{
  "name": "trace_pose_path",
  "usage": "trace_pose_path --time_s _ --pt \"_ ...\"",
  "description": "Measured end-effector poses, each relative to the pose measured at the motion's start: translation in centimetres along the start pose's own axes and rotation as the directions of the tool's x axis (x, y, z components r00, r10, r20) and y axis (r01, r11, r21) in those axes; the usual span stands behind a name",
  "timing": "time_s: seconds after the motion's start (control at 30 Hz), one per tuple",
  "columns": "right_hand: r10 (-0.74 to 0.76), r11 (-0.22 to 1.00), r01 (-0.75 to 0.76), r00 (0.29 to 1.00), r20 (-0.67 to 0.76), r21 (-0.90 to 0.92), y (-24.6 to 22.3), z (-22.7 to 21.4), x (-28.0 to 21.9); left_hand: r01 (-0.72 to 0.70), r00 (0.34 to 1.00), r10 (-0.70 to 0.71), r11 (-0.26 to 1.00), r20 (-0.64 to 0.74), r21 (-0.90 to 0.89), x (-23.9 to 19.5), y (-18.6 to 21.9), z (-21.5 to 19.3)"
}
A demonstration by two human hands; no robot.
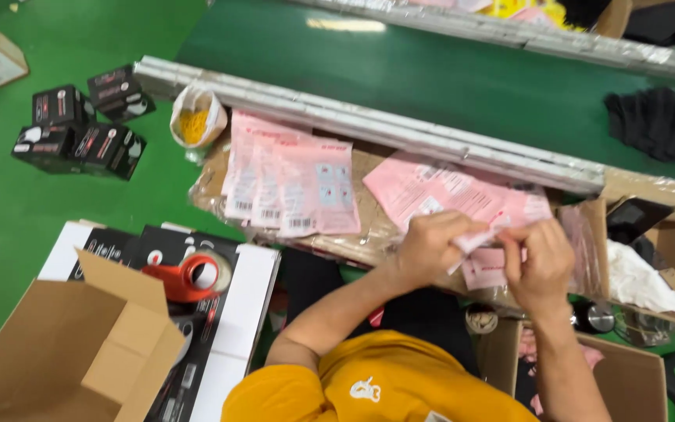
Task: Packing black face masks into pink plastic bags and then into cardboard boxes at a factory conveyor belt.
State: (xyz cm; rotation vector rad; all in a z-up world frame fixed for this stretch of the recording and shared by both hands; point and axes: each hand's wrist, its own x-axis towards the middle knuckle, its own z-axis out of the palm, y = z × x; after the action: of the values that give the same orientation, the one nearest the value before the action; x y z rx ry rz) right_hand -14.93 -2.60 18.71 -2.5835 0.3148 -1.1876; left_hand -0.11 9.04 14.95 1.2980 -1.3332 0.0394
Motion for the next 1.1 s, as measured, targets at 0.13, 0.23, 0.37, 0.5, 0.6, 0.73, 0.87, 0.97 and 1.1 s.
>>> trace_pose_path --time_s 0.13,0.23,0.37,0.5,0.6,0.73,0.87,0.97,1.1 --pt "0.011 0.998 -0.016 0.996 0.090 0.060 1.6 0.6 -0.8 0.202 0.979 -0.204 0.956 0.016 -0.214 -0.3 -1.2 -2.8" --pt "0.087 0.995 -0.092 0.988 0.128 0.028 6.3 5.0 -5.2 0.216 0.971 -0.219 0.976 -0.094 -0.040 -2.9 -4.3 -3.4" --pt "0.125 0.988 -0.140 0.974 0.191 0.071 5.9 8.3 -6.6 0.403 0.914 -0.393 0.908 -0.096 0.112 -4.7 -3.9 -6.1" --pt "0.243 0.725 -0.305 0.952 0.185 0.618 2.1 13.1 -3.6 0.501 0.848 -0.520 0.850 -0.104 -0.162 -4.2 -6.4 -9.7" --pt "0.308 0.566 -0.394 0.916 0.257 0.724 0.8 20.8 -2.8 0.501 0.807 -0.524 0.852 -0.272 -0.153 -3.1 -9.1 -12.8" --pt "0.490 0.136 -0.676 0.682 0.544 0.725 1.4 28.4 -0.1 0.832 0.554 -0.481 0.331 -0.679 0.445 -1.9 -8.5 -21.4" --pt "0.418 0.220 -0.658 0.730 0.540 0.720 1.6 31.4 1.3 0.921 0.340 -0.765 0.153 -0.547 0.358 -5.4 -14.3 -21.7" --pt "0.462 0.457 -0.695 0.719 0.520 0.555 1.2 33.0 1.5 0.922 0.360 -0.769 0.205 -0.529 0.330 -5.3 -15.2 -20.8" --pt "0.333 0.679 -0.546 0.825 0.457 0.491 2.6 37.1 -0.8 0.872 0.473 -0.728 0.302 -0.497 0.386 -7.1 -19.1 -18.5"
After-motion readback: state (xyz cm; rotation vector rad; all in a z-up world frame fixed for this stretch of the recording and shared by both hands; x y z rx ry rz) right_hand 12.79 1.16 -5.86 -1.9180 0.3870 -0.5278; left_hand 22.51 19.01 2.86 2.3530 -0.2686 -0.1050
